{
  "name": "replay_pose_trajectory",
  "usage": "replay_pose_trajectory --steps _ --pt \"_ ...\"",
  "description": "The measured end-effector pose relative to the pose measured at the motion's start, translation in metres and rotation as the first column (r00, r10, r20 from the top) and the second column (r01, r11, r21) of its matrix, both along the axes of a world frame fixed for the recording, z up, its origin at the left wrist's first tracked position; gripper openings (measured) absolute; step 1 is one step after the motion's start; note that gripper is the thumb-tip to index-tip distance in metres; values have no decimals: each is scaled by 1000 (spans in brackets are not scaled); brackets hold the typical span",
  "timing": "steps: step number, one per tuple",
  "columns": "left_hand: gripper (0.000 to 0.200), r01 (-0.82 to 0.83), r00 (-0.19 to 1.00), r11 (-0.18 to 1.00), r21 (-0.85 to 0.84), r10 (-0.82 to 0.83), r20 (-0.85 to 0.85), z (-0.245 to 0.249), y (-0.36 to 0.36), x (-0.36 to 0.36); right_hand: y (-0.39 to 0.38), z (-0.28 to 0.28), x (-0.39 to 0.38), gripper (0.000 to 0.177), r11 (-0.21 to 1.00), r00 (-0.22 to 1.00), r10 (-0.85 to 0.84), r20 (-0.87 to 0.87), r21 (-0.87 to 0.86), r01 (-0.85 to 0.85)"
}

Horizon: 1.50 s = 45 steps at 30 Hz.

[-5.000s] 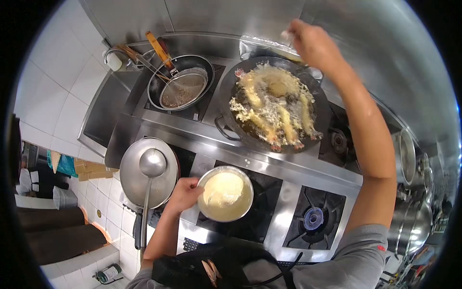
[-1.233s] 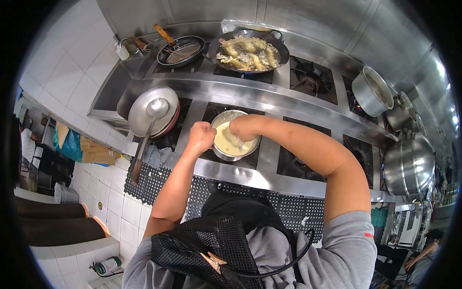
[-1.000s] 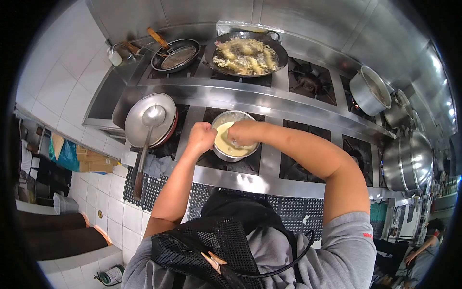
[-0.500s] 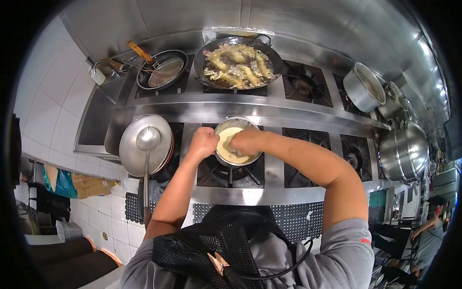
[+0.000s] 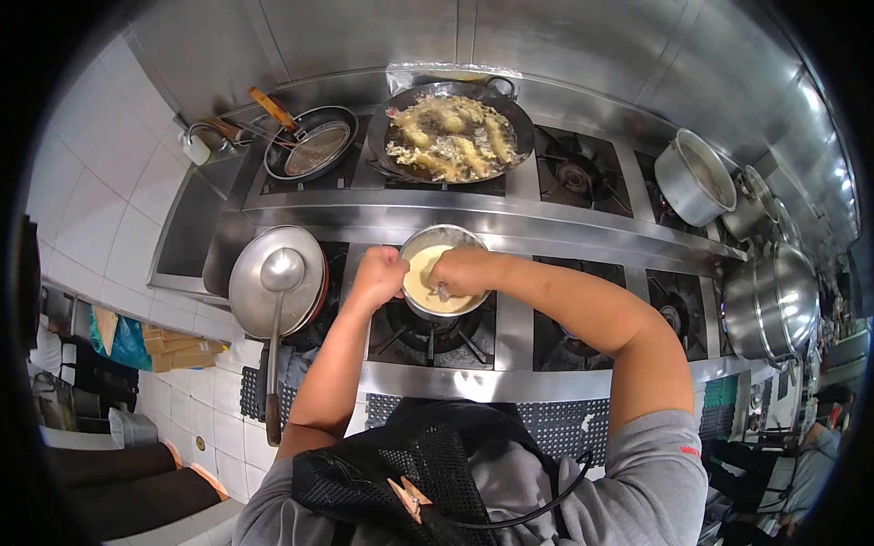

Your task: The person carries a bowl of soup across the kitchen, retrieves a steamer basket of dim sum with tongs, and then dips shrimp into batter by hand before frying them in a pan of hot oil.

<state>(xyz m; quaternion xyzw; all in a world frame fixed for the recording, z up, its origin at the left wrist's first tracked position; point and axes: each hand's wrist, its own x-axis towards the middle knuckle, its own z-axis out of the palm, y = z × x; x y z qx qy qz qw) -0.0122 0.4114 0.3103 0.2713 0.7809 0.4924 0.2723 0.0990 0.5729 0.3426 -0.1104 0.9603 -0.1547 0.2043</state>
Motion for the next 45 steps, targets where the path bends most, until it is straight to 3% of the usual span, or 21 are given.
replay_pose_trajectory --steps 3,6,8,13,15,17,21,23,29,33,35,38,42,45 --pt "22 -3 1000 1000 -1 3 -1 3 1 -3 1 7 3 13 999 997 -48 -58 -28 46" --pt "23 -7 1000 1000 9 7 0 4 4 -8 15 26 0 5 981 949 -62 -309 -194 1" --pt "20 7 1000 1000 10 -7 3 13 2 -9 22 55 0 6 997 921 -30 -388 -80 -1" --pt "21 -12 1000 999 33 12 -17 23 4 -15 22 111 5 8 992 865 -123 -487 -75 99" --pt "21 -18 1000 999 47 19 -10 21 7 -16 21 109 5 13 997 868 -82 -490 -29 78" --pt "23 -52 995 997 51 56 -85 16 9 -17 15 92 -1 20 969 942 -178 -283 117 219" --pt "23 -63 986 998 -4 61 -158 16 11 -14 7 43 -10 27 946 945 -251 -209 153 285" --pt "24 -39 974 998 42 47 -223 14 8 -12 6 27 -15 27 969 978 -188 -95 147 200" --pt "26 -25 982 1000 18 28 -188 4 0 -12 -4 9 -13 25 979 993 -107 58 180 95" --pt "24 -42 988 999 -23 38 -147 6 -5 -10 -2 15 -9 21 985 991 -130 -1 115 130" --pt "24 -52 989 998 -30 48 -137 5 -6 -13 5 25 -8 19 990 986 -138 -98 3 139" --pt "24 -54 993 999 -4 54 -105 7 -7 -15 12 45 -1 19 990 967 -139 -213 9 144" --pt "25 -59 995 998 -6 59 -85 16 -6 -13 9 93 8 23 986 970 -148 -193 43 159" --pt "26 -43 999 999 18 43 -33 17 -5 -16 6 125 19 23 985 937 -133 -322 62 161"
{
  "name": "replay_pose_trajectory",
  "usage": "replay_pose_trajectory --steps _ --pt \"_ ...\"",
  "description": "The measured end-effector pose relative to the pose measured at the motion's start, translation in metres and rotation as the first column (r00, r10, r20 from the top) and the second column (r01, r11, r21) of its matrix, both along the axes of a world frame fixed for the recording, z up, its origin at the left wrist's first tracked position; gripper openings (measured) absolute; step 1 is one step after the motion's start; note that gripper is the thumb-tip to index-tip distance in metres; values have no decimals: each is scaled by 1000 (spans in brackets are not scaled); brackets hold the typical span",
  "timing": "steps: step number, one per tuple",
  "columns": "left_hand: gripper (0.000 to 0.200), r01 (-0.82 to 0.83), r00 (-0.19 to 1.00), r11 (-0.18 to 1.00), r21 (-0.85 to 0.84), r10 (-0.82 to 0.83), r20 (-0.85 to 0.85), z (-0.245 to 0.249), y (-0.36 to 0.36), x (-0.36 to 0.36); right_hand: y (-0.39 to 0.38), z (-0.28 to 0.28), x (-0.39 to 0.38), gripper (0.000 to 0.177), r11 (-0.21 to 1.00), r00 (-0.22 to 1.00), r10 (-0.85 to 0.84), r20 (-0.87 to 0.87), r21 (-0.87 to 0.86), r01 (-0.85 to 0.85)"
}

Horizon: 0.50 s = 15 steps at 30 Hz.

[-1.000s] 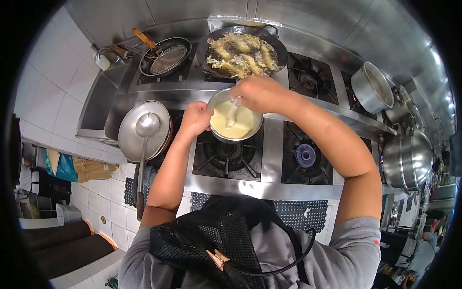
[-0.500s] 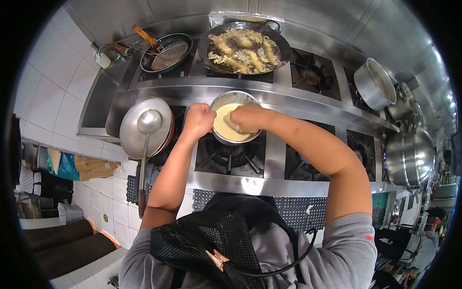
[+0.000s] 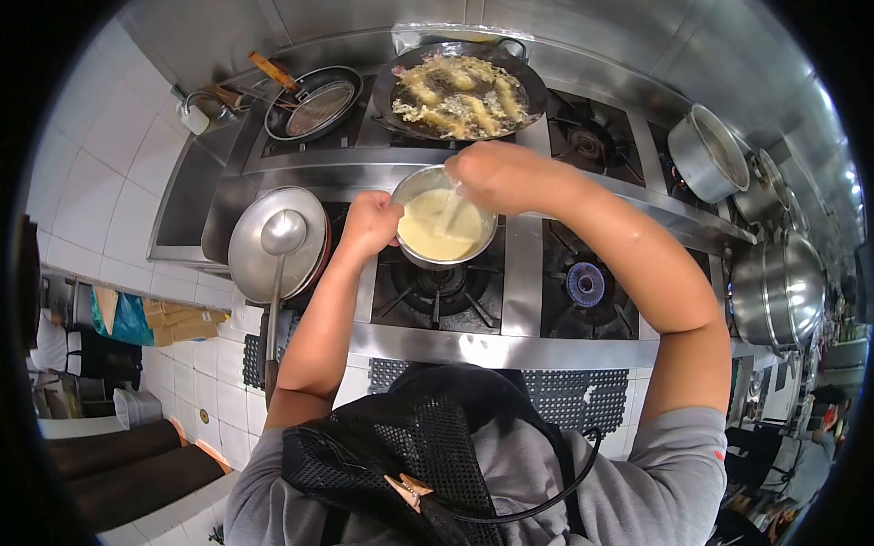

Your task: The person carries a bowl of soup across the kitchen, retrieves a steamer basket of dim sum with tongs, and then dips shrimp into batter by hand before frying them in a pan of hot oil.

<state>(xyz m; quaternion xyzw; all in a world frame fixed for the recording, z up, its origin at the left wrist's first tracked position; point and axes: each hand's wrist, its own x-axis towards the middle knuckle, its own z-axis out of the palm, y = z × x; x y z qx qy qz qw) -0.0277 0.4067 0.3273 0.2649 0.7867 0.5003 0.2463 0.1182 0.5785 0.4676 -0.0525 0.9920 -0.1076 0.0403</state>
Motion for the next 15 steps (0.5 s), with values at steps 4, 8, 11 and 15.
replay_pose_trajectory --steps 4,8,11,15 --pt "24 39 998 999 23 -38 -48 0 3 -1 -1 13 4 20 1000 1000 22 -8 -10 -22" --pt "24 24 999 1000 4 -24 -35 3 8 5 -10 -31 -4 19 999 978 21 208 25 -26" --pt "25 49 994 998 -38 -53 -98 -7 12 5 -23 -67 -14 19 1000 929 4 369 22 -14" --pt "27 52 991 997 -48 -58 -119 -8 9 10 -32 -106 -21 19 995 903 96 419 -33 -90"
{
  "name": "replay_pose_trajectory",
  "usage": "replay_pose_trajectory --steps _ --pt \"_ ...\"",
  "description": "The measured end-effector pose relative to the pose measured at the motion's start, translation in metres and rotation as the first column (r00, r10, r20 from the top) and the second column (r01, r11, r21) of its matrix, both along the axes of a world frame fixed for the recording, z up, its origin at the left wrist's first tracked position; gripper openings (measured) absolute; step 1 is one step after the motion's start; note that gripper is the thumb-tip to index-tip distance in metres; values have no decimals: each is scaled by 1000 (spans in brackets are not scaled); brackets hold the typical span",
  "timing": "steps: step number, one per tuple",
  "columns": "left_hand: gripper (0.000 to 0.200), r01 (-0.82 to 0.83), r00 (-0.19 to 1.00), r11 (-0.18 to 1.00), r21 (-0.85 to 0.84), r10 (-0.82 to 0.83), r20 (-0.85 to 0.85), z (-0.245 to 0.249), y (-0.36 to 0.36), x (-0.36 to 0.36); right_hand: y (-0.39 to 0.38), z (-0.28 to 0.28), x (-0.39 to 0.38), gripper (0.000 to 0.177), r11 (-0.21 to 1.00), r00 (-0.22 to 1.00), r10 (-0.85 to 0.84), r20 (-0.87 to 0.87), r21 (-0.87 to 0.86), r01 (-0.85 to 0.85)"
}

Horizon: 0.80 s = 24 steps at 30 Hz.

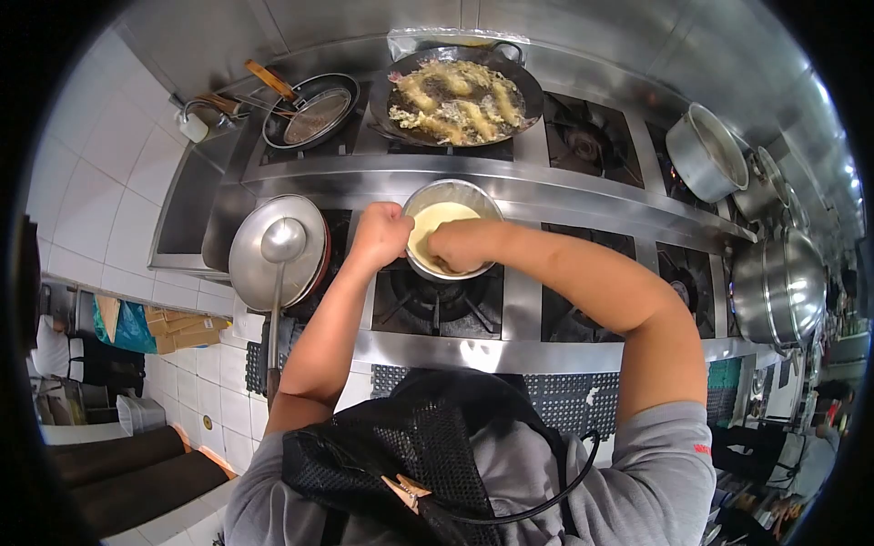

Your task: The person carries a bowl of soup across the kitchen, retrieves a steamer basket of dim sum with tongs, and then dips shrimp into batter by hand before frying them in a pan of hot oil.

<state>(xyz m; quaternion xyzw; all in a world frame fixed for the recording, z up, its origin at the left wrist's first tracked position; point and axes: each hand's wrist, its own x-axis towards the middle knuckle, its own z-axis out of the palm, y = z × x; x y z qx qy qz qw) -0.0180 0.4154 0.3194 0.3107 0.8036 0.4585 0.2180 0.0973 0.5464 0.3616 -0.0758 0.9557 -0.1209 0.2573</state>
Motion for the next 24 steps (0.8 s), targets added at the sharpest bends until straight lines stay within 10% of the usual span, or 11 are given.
replay_pose_trajectory --steps 16,24 --pt "24 -15 999 1000 -16 15 -37 -10 -9 -5 8 -7 -3 20 985 991 127 -36 123 -122" --pt "23 -104 963 988 117 70 262 18 -11 -13 54 71 -3 11 967 896 26 -442 -216 -134"
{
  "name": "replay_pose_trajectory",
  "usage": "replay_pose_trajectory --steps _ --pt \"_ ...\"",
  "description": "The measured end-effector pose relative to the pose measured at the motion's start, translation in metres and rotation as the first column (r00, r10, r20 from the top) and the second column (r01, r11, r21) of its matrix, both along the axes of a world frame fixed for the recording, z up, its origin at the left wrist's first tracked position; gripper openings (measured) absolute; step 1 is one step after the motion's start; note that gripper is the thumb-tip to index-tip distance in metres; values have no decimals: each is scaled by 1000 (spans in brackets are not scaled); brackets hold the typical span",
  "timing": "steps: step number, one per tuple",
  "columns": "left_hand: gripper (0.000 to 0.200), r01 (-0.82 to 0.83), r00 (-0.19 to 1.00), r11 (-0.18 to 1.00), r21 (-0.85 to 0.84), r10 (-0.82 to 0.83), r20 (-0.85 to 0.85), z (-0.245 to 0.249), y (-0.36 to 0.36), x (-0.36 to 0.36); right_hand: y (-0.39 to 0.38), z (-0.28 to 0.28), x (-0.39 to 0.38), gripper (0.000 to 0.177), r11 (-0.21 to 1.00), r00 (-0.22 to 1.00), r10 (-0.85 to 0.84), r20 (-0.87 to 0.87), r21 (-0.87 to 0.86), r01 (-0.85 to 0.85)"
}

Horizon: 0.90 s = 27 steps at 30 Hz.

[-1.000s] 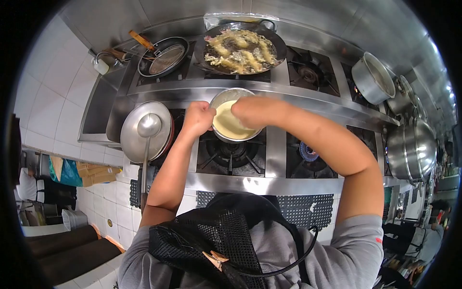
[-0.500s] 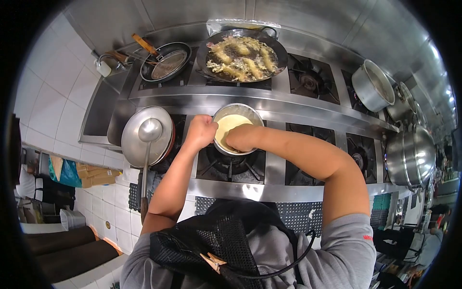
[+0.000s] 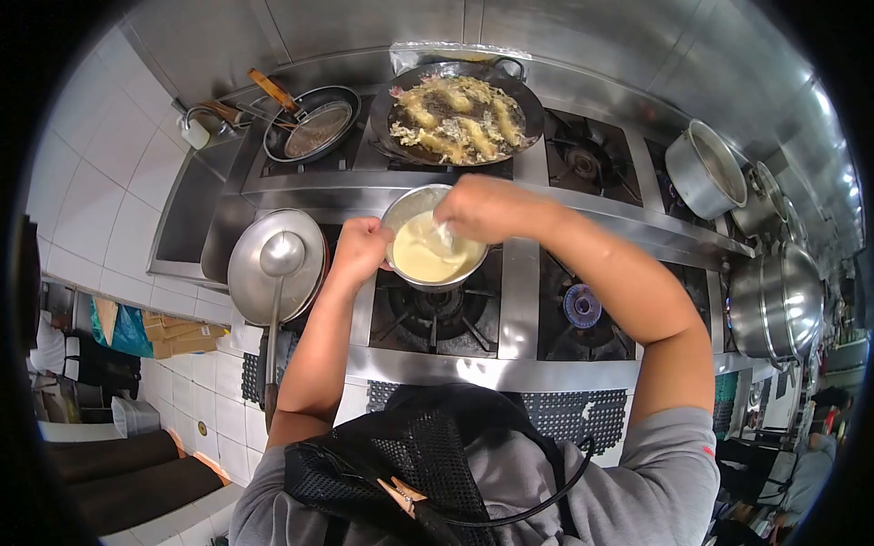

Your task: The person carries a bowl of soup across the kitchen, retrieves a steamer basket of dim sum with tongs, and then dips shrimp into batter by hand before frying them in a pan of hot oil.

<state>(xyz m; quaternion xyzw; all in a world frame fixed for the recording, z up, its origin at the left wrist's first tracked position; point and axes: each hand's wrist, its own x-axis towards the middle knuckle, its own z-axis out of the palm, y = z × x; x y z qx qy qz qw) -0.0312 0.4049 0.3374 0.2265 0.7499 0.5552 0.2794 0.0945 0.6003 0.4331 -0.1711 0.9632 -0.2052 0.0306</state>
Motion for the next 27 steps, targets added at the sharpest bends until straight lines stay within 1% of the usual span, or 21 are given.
replay_pose_trajectory --steps 1,2,4,5,8,10,11,12,13,14,15,16,18,19,21,22,23,26,27 --pt "23 -16 999 1000 26 15 43 2 1 -2 6 17 -3 10 1000 1000 -25 0 -10 25" --pt "23 -17 999 1000 24 16 44 6 3 -2 11 32 -5 10 999 999 -49 1 -19 49" --pt "21 -63 995 993 98 54 88 14 7 -1 21 56 -10 11 997 991 -72 -117 -24 70" --pt "21 -65 994 993 97 57 91 15 9 -3 28 65 -14 12 998 982 -66 -177 -10 65" --pt "20 -84 993 989 125 72 96 17 17 -7 36 84 -27 9 997 990 -69 -121 21 72" --pt "20 -100 992 978 181 83 99 19 22 -9 39 69 -36 9 999 995 -44 -90 23 47" --pt "20 -102 991 979 175 85 102 17 25 -10 40 59 -40 11 999 998 -23 -64 27 25" --pt "21 -107 991 980 169 92 95 16 27 -11 39 49 -45 12 996 999 -15 52 85 10" --pt "21 -112 991 980 164 98 88 14 30 -12 37 36 -48 12 997 999 -13 53 82 9" --pt "21 -113 991 981 161 99 90 13 33 -11 35 21 -50 12 995 995 -17 94 98 7" --pt "23 -124 992 982 142 119 47 12 35 -11 31 8 -52 13 993 991 -20 134 115 5" --pt "24 -137 990 983 123 138 3 10 37 -11 29 -2 -55 13 994 991 -18 135 112 3" --pt "25 -138 990 986 89 138 4 6 38 -12 22 -22 -59 18 990 969 2 246 133 -36" --pt "25 -137 991 989 61 137 4 3 39 -12 23 -40 -60 18 991 969 5 246 129 -38" --pt "25 -140 990 989 51 140 -9 -2 38 -12 22 -73 -65 15 984 964 149 222 68 -167" --pt "25 -140 990 989 44 141 -19 -4 38 -12 20 -83 -68 14 979 958 165 233 75 -187" --pt "25 -140 990 989 42 141 -19 -7 37 -11 15 -87 -68 14 979 958 166 233 74 -188" --pt "26 -140 989 990 9 140 -47 -15 36 -12 3 -93 -64 13 970 985 121 124 198 -144" --pt "27 -148 988 989 7 148 -31 -17 35 -12 -1 -91 -62 13 969 985 123 124 198 -146"
